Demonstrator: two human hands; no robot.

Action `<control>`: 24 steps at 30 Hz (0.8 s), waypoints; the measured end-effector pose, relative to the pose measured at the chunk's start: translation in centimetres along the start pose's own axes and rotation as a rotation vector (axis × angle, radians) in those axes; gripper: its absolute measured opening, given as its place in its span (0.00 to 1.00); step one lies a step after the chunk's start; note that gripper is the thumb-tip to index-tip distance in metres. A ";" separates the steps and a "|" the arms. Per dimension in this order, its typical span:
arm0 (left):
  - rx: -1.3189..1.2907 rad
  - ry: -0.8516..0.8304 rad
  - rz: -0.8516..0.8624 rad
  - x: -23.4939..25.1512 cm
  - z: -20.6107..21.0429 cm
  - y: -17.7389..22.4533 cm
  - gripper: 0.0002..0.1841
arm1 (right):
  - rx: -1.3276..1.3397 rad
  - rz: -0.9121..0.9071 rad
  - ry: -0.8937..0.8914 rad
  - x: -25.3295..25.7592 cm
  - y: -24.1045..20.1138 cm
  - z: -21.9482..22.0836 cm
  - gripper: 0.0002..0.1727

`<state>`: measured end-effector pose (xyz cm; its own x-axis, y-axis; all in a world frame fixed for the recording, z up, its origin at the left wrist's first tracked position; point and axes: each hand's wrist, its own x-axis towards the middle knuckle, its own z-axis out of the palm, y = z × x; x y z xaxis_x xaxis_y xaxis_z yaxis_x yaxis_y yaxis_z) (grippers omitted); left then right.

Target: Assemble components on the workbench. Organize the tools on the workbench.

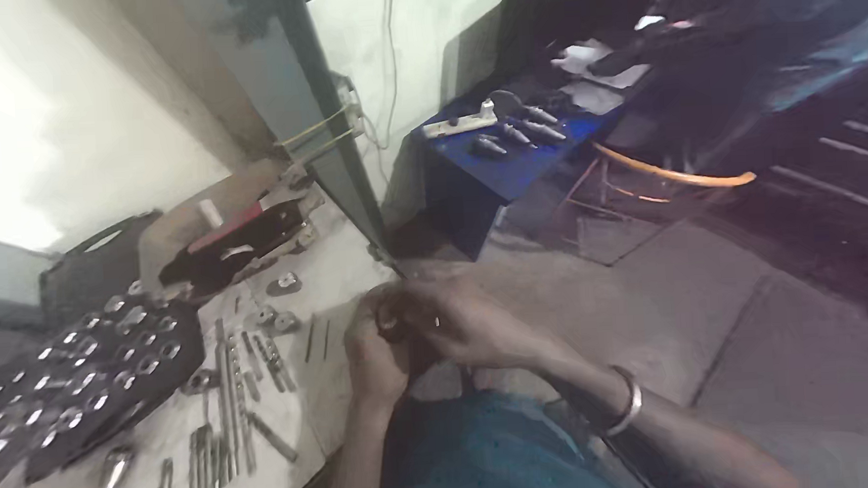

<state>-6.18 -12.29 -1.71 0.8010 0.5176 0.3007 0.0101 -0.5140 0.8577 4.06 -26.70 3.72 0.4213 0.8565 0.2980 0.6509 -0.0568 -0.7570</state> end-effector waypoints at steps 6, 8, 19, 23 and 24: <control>-0.176 0.002 0.022 0.1 0.2 -0.4 0.19 | -0.051 -0.090 0.154 0.5 -0.2 1.6 0.13; -0.211 -0.037 0.010 0.1 -0.3 -0.4 0.21 | -0.034 -0.083 0.188 0.8 0.0 2.3 0.12; -0.019 -0.321 0.111 2.1 -2.5 -0.8 0.28 | -0.051 -0.092 0.095 1.4 0.0 1.4 0.10; -0.193 -0.422 0.168 3.1 -2.6 -2.7 0.30 | -0.082 -0.083 0.038 1.6 -0.3 0.9 0.11; -0.209 -0.399 0.190 3.0 -2.3 -3.0 0.30 | -0.086 -0.080 0.038 1.6 -0.3 0.9 0.11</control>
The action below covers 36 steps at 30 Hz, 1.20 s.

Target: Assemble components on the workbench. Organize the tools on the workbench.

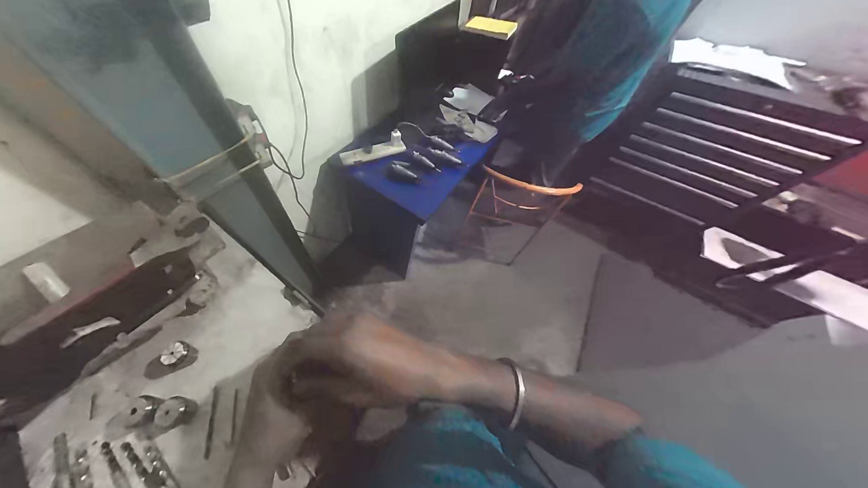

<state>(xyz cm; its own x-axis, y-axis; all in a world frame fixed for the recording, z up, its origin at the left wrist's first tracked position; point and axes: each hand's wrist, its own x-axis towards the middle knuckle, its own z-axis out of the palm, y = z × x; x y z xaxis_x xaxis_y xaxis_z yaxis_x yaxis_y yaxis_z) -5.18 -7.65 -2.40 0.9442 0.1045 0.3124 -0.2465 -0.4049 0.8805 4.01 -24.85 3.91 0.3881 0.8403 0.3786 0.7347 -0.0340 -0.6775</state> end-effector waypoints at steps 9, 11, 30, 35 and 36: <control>0.287 0.537 -0.099 -1.6 5.1 1.5 0.24 | -0.010 0.039 0.053 0.2 -0.6 0.4 0.11; 0.396 0.532 -0.121 -2.2 5.4 1.7 0.31 | 0.002 0.064 0.032 0.2 -0.7 0.3 0.11; 0.277 0.675 -0.060 -3.2 5.1 -0.1 0.38 | -0.090 0.035 -0.060 0.4 -0.1 0.0 0.09; 0.229 0.694 -0.002 -3.2 5.8 -0.8 0.32 | -0.121 -0.037 -0.049 0.4 0.3 0.3 0.08; 0.214 0.698 0.003 -3.2 5.8 -0.8 0.31 | -0.131 -0.035 -0.049 0.3 0.3 0.3 0.08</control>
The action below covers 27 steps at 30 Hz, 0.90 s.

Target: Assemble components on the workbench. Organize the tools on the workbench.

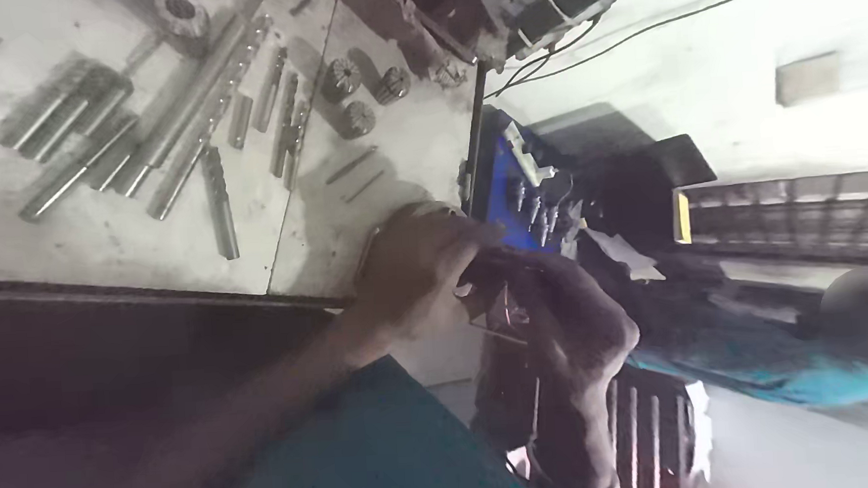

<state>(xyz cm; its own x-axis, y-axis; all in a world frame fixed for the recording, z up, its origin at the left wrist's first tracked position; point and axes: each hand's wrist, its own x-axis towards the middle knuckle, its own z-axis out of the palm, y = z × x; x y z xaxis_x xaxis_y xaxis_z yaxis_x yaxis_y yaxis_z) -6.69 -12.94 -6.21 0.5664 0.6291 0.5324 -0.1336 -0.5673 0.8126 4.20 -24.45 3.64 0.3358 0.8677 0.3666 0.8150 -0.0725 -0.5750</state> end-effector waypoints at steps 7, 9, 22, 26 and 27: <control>0.004 0.017 -0.006 0.2 0.1 0.2 0.30 | -0.017 0.037 0.021 -0.1 -0.5 0.2 0.09; -0.001 0.017 -0.002 0.2 0.1 0.2 0.30 | -0.048 0.034 0.037 -0.2 -0.5 0.4 0.09; 0.274 -0.235 -0.135 1.7 -0.8 2.8 0.35 | 0.013 0.098 -0.044 0.3 -1.0 -0.8 0.13; 0.107 -0.673 -0.081 5.7 -2.4 1.5 0.29 | 0.094 0.103 -0.162 1.4 -1.1 -2.5 0.14; -0.007 -0.828 -0.011 7.3 -2.8 0.6 0.26 | 0.114 0.093 -0.196 1.5 -0.8 -2.8 0.14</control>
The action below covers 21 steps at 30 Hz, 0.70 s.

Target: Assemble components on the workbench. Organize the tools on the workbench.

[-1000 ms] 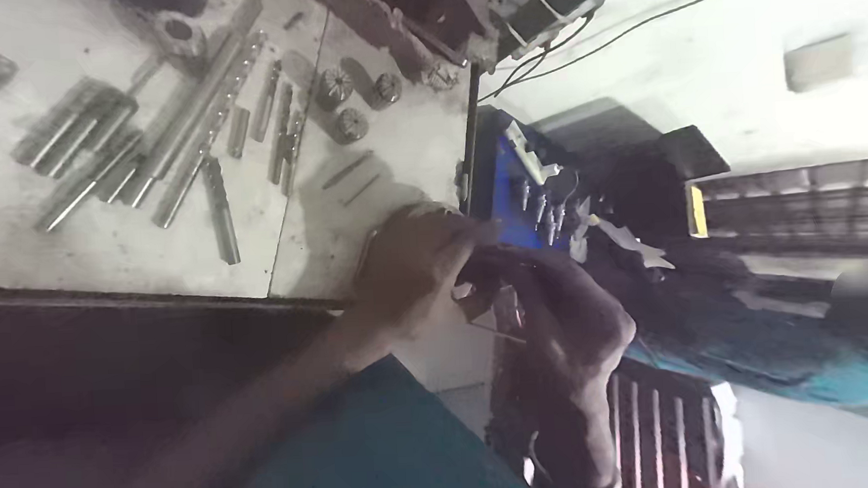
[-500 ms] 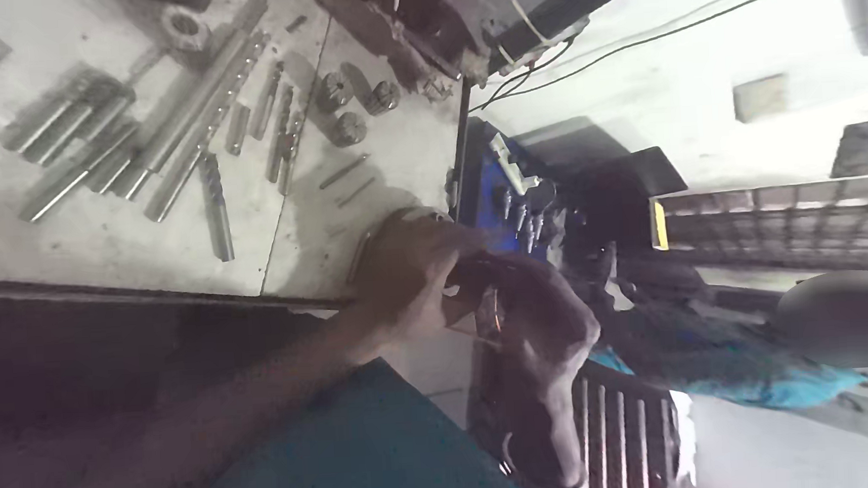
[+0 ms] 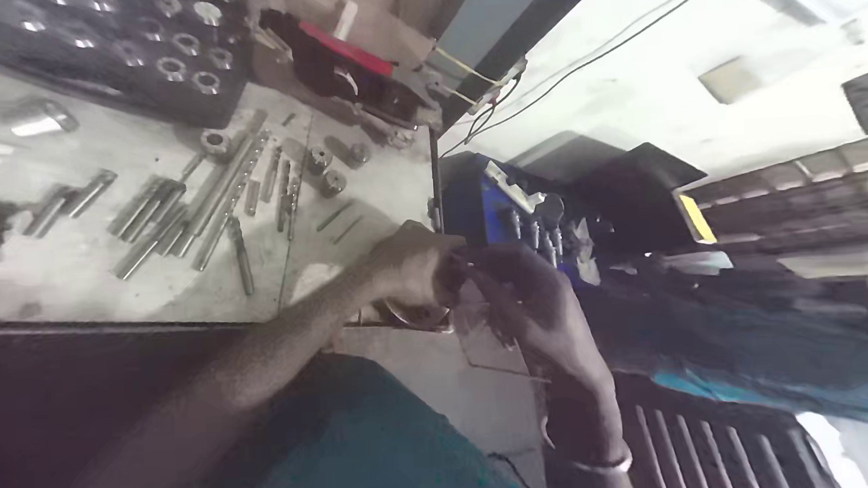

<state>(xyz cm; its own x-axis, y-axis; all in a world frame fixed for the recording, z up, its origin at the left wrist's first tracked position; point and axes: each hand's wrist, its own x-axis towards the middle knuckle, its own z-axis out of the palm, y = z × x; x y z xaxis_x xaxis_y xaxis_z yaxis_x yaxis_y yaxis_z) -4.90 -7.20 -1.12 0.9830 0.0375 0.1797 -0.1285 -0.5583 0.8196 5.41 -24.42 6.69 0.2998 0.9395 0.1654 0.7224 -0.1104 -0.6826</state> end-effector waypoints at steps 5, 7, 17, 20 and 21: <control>-0.172 -0.180 0.000 1.0 -1.9 -0.7 0.37 | 0.048 0.011 -0.069 -0.2 0.5 -0.8 0.16; -0.090 0.094 -0.118 -1.3 -0.3 0.4 0.37 | 0.061 0.000 -0.036 -0.7 0.8 -0.2 0.16; 0.079 0.340 -0.190 -1.4 2.8 2.8 0.20 | -0.002 -0.007 0.062 -1.6 0.5 1.3 0.17; 0.043 0.081 -0.066 -0.3 1.0 1.0 0.16 | 0.004 -0.002 0.053 -1.7 0.4 1.3 0.18; 0.007 0.012 0.001 0.3 0.4 0.5 0.17 | 0.005 -0.002 0.048 -1.7 0.4 1.2 0.18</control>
<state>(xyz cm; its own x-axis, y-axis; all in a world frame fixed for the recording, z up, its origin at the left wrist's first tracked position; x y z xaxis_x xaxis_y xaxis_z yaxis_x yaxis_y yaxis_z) -4.62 -7.78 -0.92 0.9811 0.0469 0.1876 -0.1290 -0.5638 0.8157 4.46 -25.68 5.26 0.3276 0.9233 0.2004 0.7200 -0.1066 -0.6858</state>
